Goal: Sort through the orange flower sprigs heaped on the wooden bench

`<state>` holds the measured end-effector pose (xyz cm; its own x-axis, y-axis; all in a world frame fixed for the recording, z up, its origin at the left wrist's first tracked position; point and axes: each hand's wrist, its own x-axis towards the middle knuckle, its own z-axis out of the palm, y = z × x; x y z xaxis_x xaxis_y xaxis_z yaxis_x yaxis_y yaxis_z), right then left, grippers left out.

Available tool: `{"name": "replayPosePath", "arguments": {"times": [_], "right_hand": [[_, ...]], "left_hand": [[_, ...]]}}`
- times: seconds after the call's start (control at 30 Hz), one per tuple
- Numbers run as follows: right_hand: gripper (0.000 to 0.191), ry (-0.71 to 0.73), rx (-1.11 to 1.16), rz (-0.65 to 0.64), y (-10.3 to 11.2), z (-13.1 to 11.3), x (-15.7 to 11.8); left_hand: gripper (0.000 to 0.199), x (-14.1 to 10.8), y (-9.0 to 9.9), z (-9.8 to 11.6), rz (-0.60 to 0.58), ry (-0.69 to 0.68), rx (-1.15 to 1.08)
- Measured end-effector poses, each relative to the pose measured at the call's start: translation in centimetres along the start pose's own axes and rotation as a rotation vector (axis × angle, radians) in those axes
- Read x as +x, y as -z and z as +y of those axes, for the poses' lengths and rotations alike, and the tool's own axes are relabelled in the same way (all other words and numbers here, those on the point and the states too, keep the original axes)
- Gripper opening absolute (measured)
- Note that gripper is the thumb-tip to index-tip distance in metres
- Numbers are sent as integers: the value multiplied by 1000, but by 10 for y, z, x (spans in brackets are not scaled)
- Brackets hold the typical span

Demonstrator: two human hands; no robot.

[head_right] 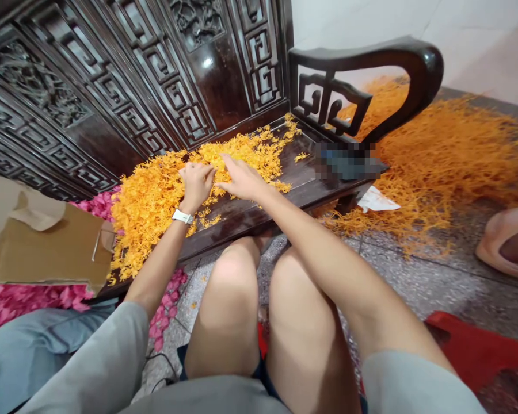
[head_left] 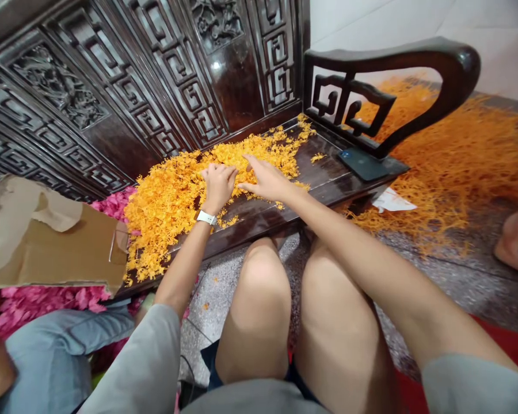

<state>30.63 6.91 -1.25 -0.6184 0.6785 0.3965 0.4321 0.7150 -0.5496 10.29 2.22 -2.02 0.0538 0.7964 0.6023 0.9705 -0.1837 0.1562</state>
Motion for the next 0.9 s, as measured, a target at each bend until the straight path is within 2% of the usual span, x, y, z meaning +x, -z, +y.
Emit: {"name": "replayPosePath", "arguments": {"times": [0.1,0.17,0.27,0.4,0.47,0.57,0.63,0.7,0.8,0.9], "right_hand": [[59,9,-110,-27,9,-6,-1],[44,51,-155,-67,14,-4,0],[31,83,-136,-77,16,0,1],[21,133,-40,-1,14,-3,2],[22,209,12,33,15,-16,2],[20,296,127,125,18,-47,4],[29,315,204,196,18,-62,7],[50,276,231,226,16,-60,10],[89,88,203,170,5,-27,12],[114,-88,181,36,-9,10,12]], "left_hand": [[34,-2,6,9,-91,-149,0],[36,-3,9,10,-126,-184,-15],[34,-3,14,8,-111,-172,-67],[28,1,14,4,-119,-186,-131],[25,6,8,-6,-108,-169,-143],[26,12,-3,-33,-69,-24,-169],[30,13,-6,-53,-54,109,-221],[32,11,-5,-64,16,228,-309],[32,8,3,-60,140,296,-427],[28,9,9,-42,160,264,-461]]}}
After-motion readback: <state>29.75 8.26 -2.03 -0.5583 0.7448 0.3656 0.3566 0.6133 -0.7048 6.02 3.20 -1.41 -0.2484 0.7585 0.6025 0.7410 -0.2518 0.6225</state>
